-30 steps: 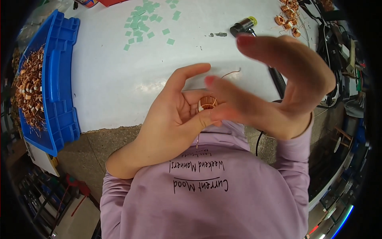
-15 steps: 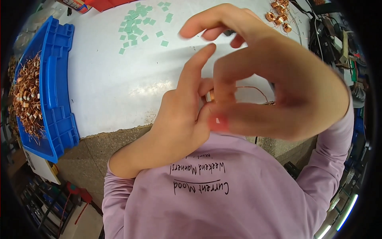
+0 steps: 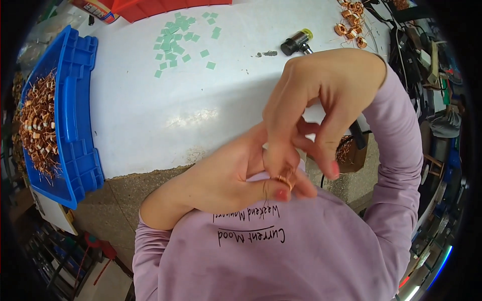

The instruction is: Winding copper wire around a core and using a hammer to secure components in a factory setting.

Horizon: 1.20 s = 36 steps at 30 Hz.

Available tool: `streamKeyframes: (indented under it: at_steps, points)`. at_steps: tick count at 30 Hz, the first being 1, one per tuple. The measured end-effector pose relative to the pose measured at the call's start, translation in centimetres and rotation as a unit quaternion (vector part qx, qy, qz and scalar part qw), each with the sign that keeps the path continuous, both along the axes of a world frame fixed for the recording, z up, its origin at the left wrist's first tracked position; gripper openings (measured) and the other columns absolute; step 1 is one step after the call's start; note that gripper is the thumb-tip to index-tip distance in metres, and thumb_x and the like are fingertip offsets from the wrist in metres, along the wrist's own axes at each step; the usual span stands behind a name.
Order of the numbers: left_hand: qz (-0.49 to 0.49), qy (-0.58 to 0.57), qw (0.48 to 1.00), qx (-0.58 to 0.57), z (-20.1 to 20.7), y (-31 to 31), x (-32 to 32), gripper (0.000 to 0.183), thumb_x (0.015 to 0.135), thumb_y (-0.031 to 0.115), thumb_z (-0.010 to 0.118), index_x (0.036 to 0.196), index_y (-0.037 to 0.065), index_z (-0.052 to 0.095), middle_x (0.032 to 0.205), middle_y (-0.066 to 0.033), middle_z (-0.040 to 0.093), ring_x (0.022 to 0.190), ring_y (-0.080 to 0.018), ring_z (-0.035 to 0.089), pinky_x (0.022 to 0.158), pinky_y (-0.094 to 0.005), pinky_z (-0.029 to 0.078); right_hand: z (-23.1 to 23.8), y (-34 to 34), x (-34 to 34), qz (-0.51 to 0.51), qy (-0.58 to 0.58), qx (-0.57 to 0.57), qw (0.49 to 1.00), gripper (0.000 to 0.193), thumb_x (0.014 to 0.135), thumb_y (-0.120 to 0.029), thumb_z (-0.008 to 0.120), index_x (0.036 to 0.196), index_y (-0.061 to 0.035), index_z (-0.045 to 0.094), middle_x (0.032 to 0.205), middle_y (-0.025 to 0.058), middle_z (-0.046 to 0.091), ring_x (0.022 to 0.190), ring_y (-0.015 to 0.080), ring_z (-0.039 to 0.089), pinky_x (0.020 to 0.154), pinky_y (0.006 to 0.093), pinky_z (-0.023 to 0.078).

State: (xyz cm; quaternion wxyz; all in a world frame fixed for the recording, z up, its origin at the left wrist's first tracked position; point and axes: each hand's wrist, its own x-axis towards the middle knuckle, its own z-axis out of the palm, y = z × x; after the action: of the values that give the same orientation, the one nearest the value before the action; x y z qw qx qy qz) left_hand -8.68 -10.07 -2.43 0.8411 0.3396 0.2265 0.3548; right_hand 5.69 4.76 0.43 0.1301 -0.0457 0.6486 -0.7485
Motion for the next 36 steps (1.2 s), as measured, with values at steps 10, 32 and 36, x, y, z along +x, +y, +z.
streamKeyframes:
  at_steps: [10, 32, 36]
  points:
    - [-0.021, -0.006, 0.997, -0.068, 0.2, 0.2, 0.1, 0.048, 0.08, -0.01, 0.056, 0.122, 0.0, 0.035, 0.094, -0.0173, 0.064, 0.084, -0.021, 0.063, 0.07, -0.0244, 0.049, -0.3, -1.0, 0.9, -0.104, -0.032, -0.009, 0.994, 0.011, 0.084, -0.004, 0.057, 0.081, 0.0021, 0.066, 0.074, 0.0077, 0.065, 0.05, 0.0092, 0.048, 0.045, 0.0175, 0.037]
    - [0.147, 0.291, 0.934, 0.145, -0.5, -1.1, 1.1, 0.039, 0.084, -0.003, 0.054, 0.118, 0.001, 0.035, 0.095, -0.0148, 0.065, 0.083, -0.0187, 0.062, 0.074, -0.0243, 0.046, -3.2, -9.0, 3.2, -0.566, 0.139, 0.142, 0.8, 0.023, 0.09, -0.018, 0.046, 0.08, -0.0021, 0.059, 0.065, 0.0021, 0.054, 0.055, 0.008, 0.039, 0.051, 0.0201, 0.034]
    - [0.192, 0.145, 0.97, 0.045, -0.8, -0.7, 0.8, 0.039, 0.086, 0.0, 0.055, 0.12, 0.0, 0.037, 0.103, -0.0165, 0.063, 0.091, -0.0174, 0.059, 0.077, -0.0243, 0.044, -3.2, -8.0, 2.4, -0.582, 0.088, 0.07, 0.806, 0.021, 0.09, -0.019, 0.047, 0.086, -0.0014, 0.058, 0.069, 0.002, 0.054, 0.058, 0.0083, 0.04, 0.054, 0.0203, 0.034]
